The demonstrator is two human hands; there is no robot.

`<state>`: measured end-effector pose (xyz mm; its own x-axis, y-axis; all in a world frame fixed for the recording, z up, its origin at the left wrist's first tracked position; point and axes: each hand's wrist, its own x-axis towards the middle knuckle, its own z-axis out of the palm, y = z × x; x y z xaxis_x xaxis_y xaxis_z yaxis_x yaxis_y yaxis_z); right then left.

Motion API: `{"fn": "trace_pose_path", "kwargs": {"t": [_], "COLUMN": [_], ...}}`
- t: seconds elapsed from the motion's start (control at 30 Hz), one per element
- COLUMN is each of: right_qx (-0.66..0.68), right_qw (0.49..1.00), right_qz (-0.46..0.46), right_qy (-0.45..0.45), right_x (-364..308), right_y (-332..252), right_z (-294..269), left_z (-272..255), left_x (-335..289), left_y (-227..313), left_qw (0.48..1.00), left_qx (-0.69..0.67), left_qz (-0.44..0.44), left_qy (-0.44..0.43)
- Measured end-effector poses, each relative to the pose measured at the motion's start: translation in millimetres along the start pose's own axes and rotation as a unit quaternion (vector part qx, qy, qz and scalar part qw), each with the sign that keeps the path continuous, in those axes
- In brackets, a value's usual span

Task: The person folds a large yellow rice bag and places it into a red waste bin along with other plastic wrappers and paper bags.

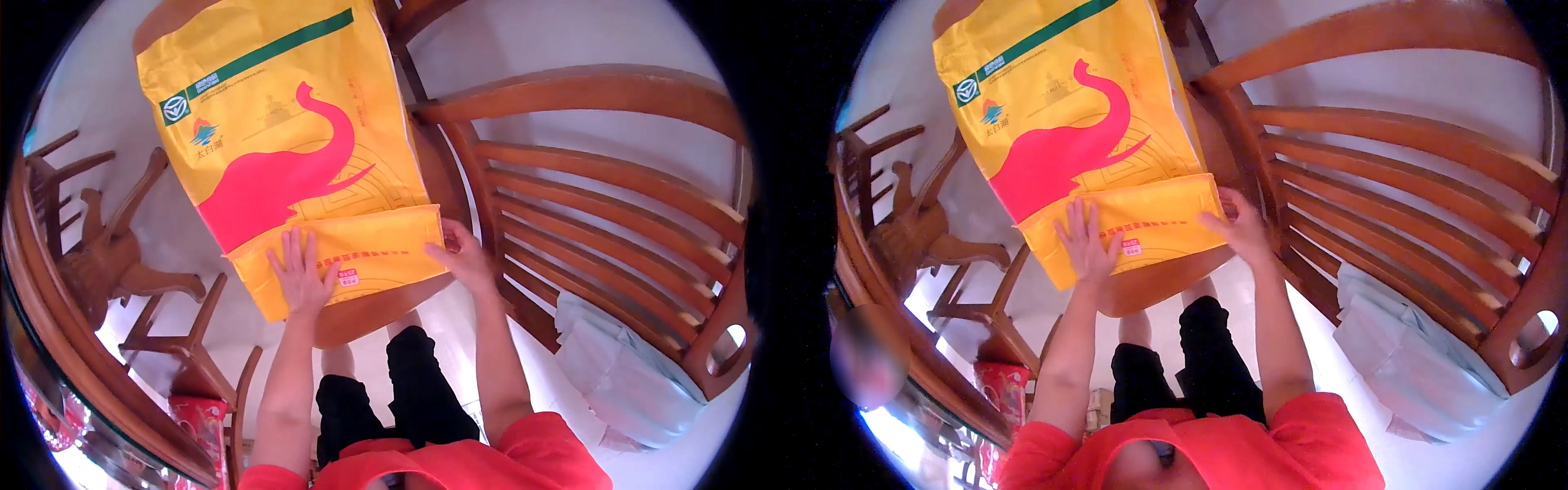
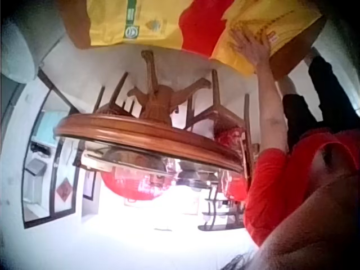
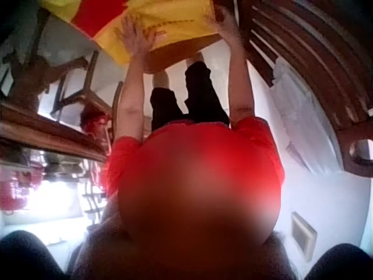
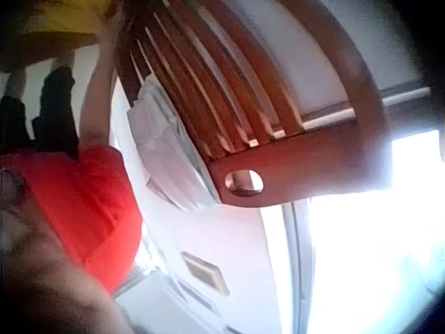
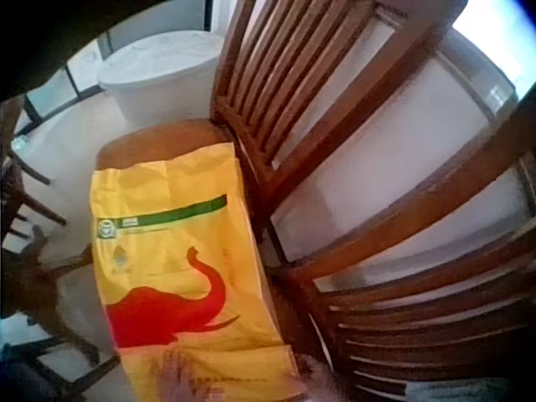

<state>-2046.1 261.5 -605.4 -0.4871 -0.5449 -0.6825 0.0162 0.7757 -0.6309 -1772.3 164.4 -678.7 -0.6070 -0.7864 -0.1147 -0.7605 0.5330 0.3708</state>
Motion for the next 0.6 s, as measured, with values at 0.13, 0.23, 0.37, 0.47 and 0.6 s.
{"fn": "trace_pose_path", "kwargs": {"t": [0.13, 0.23, 0.37, 0.47, 0.6], "right_qx": [-0.109, -0.076, -0.192, -0.042, 0.074], "right_qw": [0.993, 0.996, 0.971, 0.998, 0.993], "right_qz": [-0.016, -0.024, -0.103, -0.042, 0.025], "right_qy": [0.050, 0.046, 0.101, 0.012, -0.085], "right_x": [-12.3, -15.1, -27.3, -22.7, -12.0], "right_y": [-3.4, -7.9, -13.6, -11.9, -4.6], "right_z": [11.7, 12.3, 10.5, 6.9, -2.2], "left_z": [0.9, 0.9, 0.6, -0.6, 1.9], "left_x": [-1.4, -0.3, -1.6, 0.6, -0.5], "left_y": [-1.5, -1.1, -1.0, -0.5, -0.5], "left_qw": [1.000, 1.000, 1.000, 1.000, 1.000], "left_qx": [0.011, 0.011, 0.011, 0.013, 0.011], "left_qz": [0.002, 0.000, 0.009, 0.013, 0.020], "left_qy": [-0.005, -0.006, 0.007, 0.004, 0.012]}}
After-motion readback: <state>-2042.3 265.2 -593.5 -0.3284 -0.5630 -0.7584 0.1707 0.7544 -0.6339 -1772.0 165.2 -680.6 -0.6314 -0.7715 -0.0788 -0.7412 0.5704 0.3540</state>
